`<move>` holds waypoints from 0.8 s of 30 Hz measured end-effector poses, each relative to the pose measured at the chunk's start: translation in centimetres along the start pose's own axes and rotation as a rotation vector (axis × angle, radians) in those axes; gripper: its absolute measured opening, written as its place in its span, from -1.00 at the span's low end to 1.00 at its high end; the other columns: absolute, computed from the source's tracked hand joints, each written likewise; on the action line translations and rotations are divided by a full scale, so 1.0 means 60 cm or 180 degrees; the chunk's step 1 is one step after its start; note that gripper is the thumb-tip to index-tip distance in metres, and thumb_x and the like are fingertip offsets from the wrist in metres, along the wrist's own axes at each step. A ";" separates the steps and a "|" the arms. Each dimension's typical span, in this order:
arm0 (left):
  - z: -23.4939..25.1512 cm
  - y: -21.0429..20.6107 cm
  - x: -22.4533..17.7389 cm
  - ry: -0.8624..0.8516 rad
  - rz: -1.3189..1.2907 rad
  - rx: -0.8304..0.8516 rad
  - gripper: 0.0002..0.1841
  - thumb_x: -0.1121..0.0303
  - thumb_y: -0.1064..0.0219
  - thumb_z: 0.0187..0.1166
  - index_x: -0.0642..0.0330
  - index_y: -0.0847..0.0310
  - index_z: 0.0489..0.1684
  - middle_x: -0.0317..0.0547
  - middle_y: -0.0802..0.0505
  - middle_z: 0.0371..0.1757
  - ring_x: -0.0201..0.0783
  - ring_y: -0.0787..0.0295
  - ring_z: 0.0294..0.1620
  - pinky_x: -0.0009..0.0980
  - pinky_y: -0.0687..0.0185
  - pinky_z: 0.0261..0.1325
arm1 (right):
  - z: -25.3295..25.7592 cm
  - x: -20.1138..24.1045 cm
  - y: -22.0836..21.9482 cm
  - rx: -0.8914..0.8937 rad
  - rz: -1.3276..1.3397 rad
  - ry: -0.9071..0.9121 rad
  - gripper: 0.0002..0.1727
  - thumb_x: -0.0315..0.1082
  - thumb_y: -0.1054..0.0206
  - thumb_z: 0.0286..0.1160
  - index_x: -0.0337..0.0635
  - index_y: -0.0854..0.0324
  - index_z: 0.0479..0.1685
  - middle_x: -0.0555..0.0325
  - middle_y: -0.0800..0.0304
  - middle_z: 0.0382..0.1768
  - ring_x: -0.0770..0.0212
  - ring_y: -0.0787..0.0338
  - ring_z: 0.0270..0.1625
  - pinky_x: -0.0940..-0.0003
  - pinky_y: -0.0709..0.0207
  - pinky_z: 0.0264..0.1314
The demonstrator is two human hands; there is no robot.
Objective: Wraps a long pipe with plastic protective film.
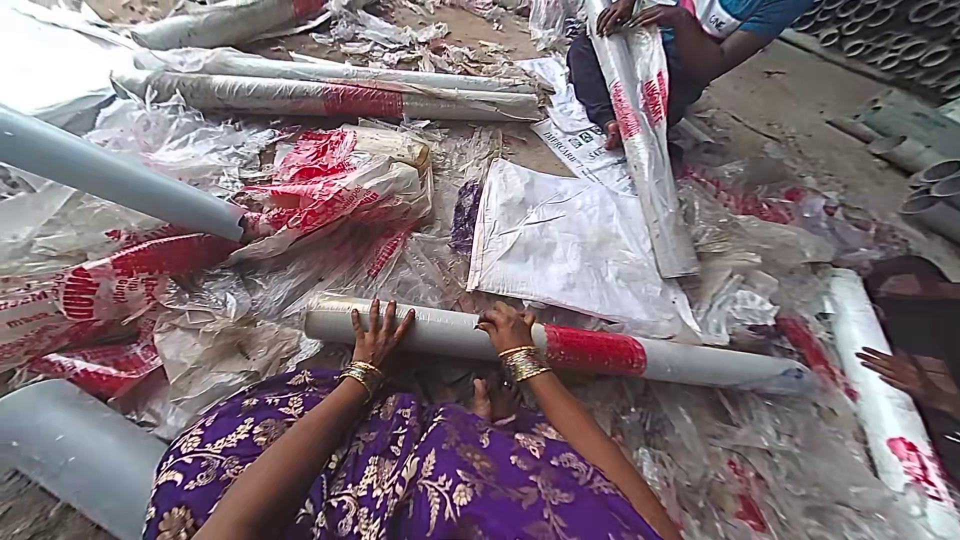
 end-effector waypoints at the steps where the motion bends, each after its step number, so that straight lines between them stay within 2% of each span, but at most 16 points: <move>1: -0.001 0.000 0.000 -0.0036 0.0006 -0.0123 -0.25 0.48 -0.45 0.44 -0.05 -0.42 0.76 0.45 -0.41 0.74 0.69 -0.15 0.73 0.77 0.15 0.50 | 0.011 0.020 -0.010 -0.0014 -0.0142 0.0188 -0.70 -0.24 -0.31 0.67 -0.15 -0.84 0.16 -0.17 -0.75 0.33 -0.22 -0.63 0.47 -0.44 -0.02 0.62; 4: -0.004 -0.004 0.002 -0.0001 0.0091 -0.0089 -0.26 0.47 -0.42 0.47 -0.08 -0.40 0.78 0.42 -0.40 0.76 0.65 -0.13 0.76 0.75 0.14 0.52 | 0.026 0.050 -0.030 -0.0056 -0.0299 0.0314 -0.71 -0.28 -0.29 0.68 -0.18 -0.82 0.17 -0.22 -0.70 0.38 -0.27 -0.60 0.50 -0.46 0.03 0.64; 6: -0.007 -0.004 0.001 -0.0067 0.0118 -0.0285 -0.28 0.48 -0.46 0.42 -0.04 -0.48 0.72 0.46 -0.46 0.70 0.69 -0.20 0.71 0.78 0.08 0.46 | 0.028 0.056 -0.033 -0.0208 -0.0288 0.0357 -0.72 -0.32 -0.31 0.64 -0.21 -0.84 0.13 -0.27 -0.72 0.35 -0.33 -0.62 0.47 -0.50 0.02 0.61; 10: -0.006 -0.005 0.001 -0.0102 0.0125 -0.0412 -0.28 0.44 -0.49 0.39 -0.03 -0.50 0.70 0.47 -0.50 0.67 0.70 -0.24 0.68 0.79 0.03 0.43 | 0.024 0.058 -0.035 -0.0158 -0.0353 0.0340 -0.72 -0.32 -0.31 0.62 -0.18 -0.84 0.15 -0.26 -0.71 0.35 -0.31 -0.63 0.45 -0.52 0.05 0.62; 13: -0.005 -0.004 0.002 -0.0178 0.0084 -0.0626 -0.31 0.49 -0.48 0.38 -0.02 -0.55 0.65 0.49 -0.54 0.63 0.73 -0.30 0.64 0.79 -0.01 0.40 | 0.022 0.061 -0.032 -0.0253 -0.0416 0.0360 -0.71 -0.30 -0.31 0.62 -0.17 -0.85 0.14 -0.27 -0.72 0.33 -0.32 -0.65 0.42 -0.53 0.01 0.59; 15: -0.005 -0.003 0.002 -0.0229 0.0133 -0.0784 -0.32 0.53 -0.47 0.37 -0.02 -0.59 0.62 0.48 -0.58 0.60 0.73 -0.35 0.60 0.79 -0.07 0.36 | 0.023 0.065 -0.031 -0.0396 -0.0425 0.0456 -0.74 -0.30 -0.35 0.57 -0.20 -0.86 0.07 -0.29 -0.75 0.28 -0.35 -0.67 0.37 -0.54 -0.03 0.56; 17: -0.005 -0.002 0.001 -0.0237 0.0150 -0.0814 -0.32 0.55 -0.46 0.37 -0.03 -0.59 0.62 0.47 -0.58 0.60 0.72 -0.35 0.61 0.79 -0.06 0.37 | 0.024 0.066 -0.029 -0.0483 -0.0353 0.0466 -0.75 -0.30 -0.38 0.56 -0.21 -0.88 0.02 -0.28 -0.76 0.26 -0.34 -0.68 0.37 -0.55 -0.02 0.55; 21: -0.003 0.000 0.001 -0.0214 0.0162 -0.0792 -0.33 0.56 -0.44 0.39 -0.04 -0.60 0.61 0.49 -0.58 0.59 0.72 -0.38 0.59 0.77 -0.08 0.37 | 0.029 0.057 -0.030 -0.0404 -0.0291 0.0296 -0.74 -0.29 -0.36 0.58 -0.16 -0.88 0.07 -0.23 -0.74 0.33 -0.32 -0.64 0.42 -0.53 0.01 0.57; 24: -0.002 0.000 0.000 -0.0164 0.0046 -0.0566 -0.26 0.52 -0.51 0.33 -0.02 -0.54 0.67 0.51 -0.52 0.64 0.73 -0.29 0.64 0.78 0.01 0.42 | 0.032 0.055 -0.034 -0.0314 -0.0365 0.0225 -0.73 -0.28 -0.34 0.60 -0.15 -0.87 0.08 -0.20 -0.73 0.33 -0.29 -0.63 0.43 -0.51 0.03 0.59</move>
Point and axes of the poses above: each hand's wrist, its own z-axis towards the middle knuckle, its own y-axis out of the back of the hand, x = y × z, the point moved 9 cm from there along z, towards the middle knuckle
